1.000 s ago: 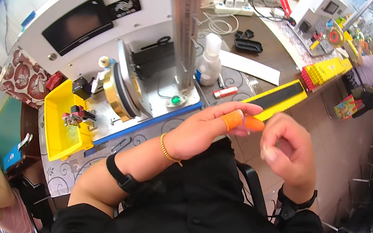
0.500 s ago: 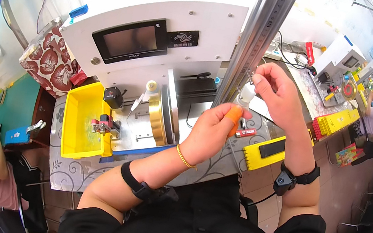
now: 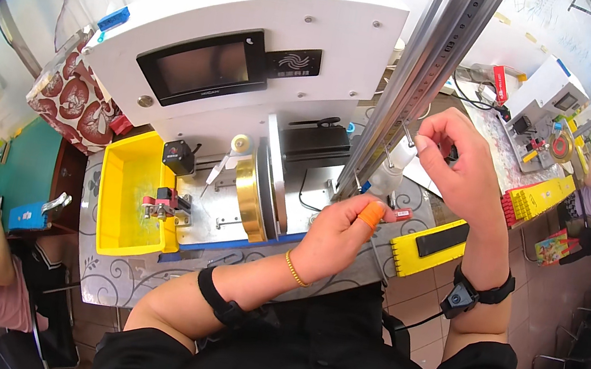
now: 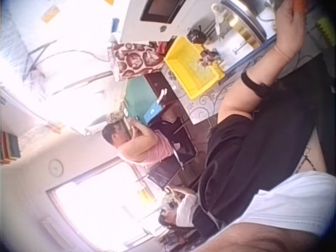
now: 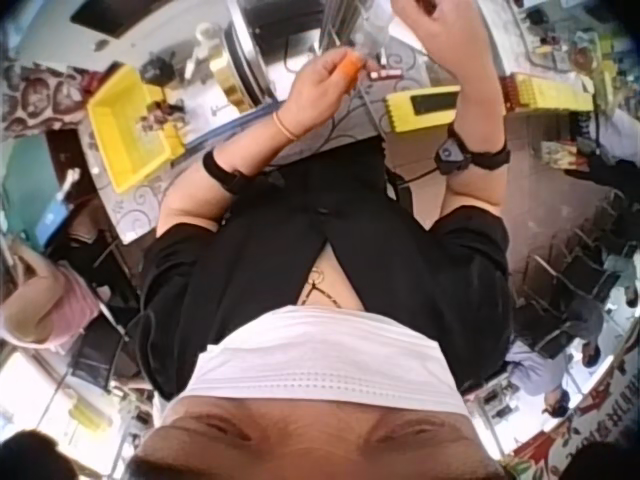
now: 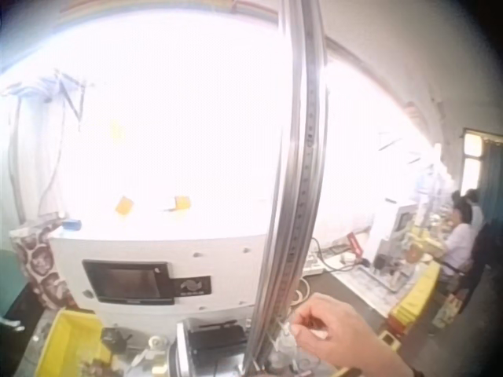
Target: Assembling and labeling yellow plastic components, likely electronic parts or sensors, using a winding machine and manual marking.
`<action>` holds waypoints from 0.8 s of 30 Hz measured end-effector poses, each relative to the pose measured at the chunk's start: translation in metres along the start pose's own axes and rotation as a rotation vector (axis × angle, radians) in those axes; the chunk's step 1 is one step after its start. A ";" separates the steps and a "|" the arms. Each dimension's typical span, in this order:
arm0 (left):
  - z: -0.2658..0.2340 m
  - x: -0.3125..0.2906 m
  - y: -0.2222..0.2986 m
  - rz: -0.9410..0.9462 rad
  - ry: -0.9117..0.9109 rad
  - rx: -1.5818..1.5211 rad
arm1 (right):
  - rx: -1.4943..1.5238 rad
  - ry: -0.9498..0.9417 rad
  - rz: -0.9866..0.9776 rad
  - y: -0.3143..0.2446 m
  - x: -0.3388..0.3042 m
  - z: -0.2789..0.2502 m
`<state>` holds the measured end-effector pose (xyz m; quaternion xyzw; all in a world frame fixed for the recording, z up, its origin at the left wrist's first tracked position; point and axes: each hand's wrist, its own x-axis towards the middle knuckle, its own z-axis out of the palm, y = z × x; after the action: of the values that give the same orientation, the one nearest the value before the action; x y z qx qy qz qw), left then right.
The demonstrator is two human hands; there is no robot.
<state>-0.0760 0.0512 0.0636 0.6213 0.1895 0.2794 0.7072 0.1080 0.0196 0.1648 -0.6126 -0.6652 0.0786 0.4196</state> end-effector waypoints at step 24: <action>-0.009 -0.015 -0.030 -0.176 -0.007 0.038 | 0.141 0.086 0.126 0.007 -0.012 0.019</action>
<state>-0.0881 0.0462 0.0311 0.6163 0.2462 0.2104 0.7179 0.0998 0.0183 0.1433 -0.6248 -0.5996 0.1249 0.4843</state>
